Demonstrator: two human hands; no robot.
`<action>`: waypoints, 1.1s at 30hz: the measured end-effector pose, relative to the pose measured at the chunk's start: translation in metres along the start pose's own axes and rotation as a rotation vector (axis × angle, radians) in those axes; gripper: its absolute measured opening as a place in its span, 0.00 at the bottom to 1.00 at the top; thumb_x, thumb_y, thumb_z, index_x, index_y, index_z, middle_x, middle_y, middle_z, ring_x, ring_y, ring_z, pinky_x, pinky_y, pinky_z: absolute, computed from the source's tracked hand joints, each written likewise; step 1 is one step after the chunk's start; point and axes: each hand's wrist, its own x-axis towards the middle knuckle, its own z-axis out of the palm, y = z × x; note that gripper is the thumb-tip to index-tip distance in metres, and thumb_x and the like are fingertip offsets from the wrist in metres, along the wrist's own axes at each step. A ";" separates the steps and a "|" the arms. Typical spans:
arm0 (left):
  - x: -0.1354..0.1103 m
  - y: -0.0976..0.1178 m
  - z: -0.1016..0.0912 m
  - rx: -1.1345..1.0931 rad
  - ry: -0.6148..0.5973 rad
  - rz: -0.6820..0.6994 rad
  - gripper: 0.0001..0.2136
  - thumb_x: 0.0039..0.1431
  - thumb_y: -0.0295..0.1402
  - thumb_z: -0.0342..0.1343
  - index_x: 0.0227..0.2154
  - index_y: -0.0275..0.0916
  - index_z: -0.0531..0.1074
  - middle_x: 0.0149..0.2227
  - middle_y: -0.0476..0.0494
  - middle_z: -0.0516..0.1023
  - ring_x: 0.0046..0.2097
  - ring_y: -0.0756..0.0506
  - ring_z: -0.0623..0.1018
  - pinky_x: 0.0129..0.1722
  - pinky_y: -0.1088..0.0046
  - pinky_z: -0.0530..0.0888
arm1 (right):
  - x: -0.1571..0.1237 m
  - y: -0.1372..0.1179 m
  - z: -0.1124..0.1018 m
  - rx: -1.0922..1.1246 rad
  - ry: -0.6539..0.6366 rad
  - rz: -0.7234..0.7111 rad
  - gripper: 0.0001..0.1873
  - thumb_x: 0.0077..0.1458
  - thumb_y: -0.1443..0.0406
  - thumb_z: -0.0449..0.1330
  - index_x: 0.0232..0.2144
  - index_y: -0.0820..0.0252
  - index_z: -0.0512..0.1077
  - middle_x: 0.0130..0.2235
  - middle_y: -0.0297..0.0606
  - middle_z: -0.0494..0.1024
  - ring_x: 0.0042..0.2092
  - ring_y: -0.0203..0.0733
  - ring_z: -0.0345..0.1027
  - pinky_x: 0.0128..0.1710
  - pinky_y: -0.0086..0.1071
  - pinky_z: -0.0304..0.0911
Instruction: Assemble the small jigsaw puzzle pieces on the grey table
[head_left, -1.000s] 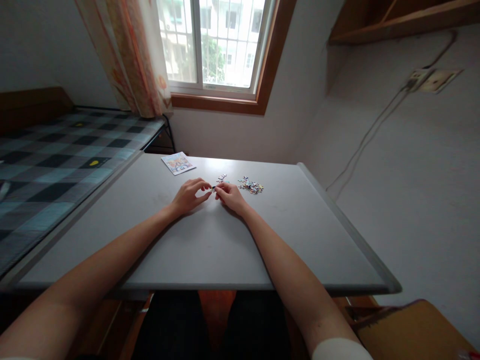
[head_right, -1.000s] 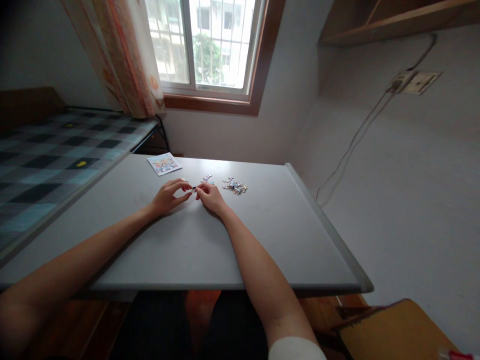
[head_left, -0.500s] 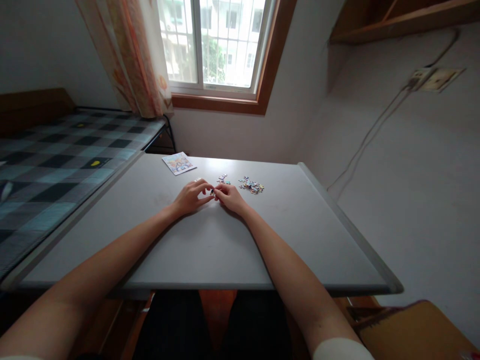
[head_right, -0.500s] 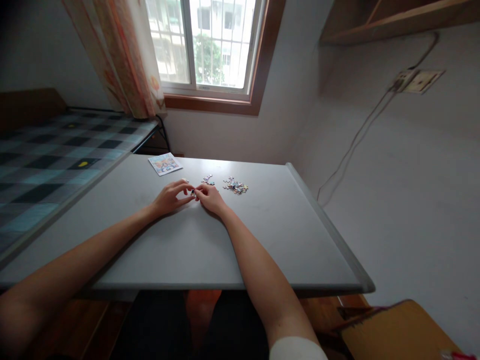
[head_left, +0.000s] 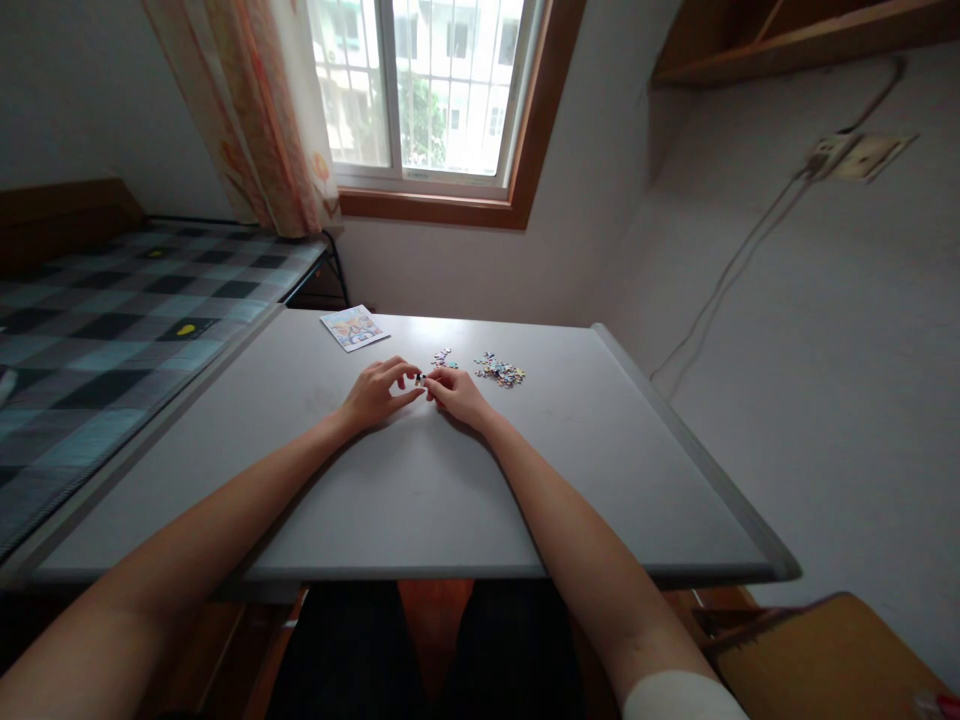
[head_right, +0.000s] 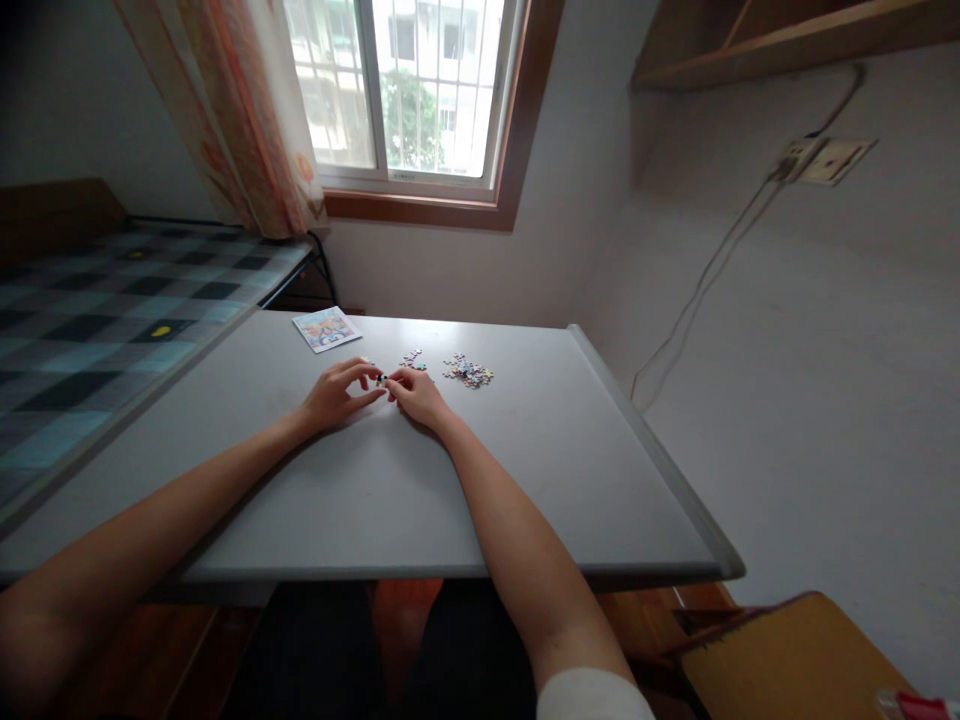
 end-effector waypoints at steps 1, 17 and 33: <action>0.000 0.000 0.000 -0.004 0.001 0.002 0.10 0.60 0.39 0.56 0.40 0.41 0.73 0.33 0.47 0.74 0.32 0.49 0.75 0.40 0.70 0.71 | 0.000 0.000 0.000 0.018 0.002 0.001 0.10 0.53 0.59 0.57 0.29 0.61 0.69 0.22 0.29 0.71 0.20 0.29 0.57 0.20 0.24 0.54; -0.001 -0.001 0.001 -0.016 0.063 0.029 0.10 0.62 0.38 0.54 0.41 0.39 0.73 0.34 0.47 0.76 0.30 0.52 0.74 0.30 0.77 0.71 | 0.001 0.004 0.001 0.119 0.023 -0.008 0.14 0.52 0.55 0.59 0.34 0.58 0.64 0.20 0.25 0.70 0.18 0.28 0.57 0.16 0.22 0.53; -0.002 0.000 0.001 0.023 0.029 -0.046 0.13 0.62 0.40 0.51 0.42 0.39 0.75 0.26 0.50 0.77 0.26 0.52 0.74 0.28 0.78 0.69 | -0.002 0.000 0.000 0.088 0.010 -0.018 0.13 0.52 0.57 0.59 0.34 0.59 0.63 0.20 0.25 0.70 0.18 0.28 0.58 0.18 0.22 0.56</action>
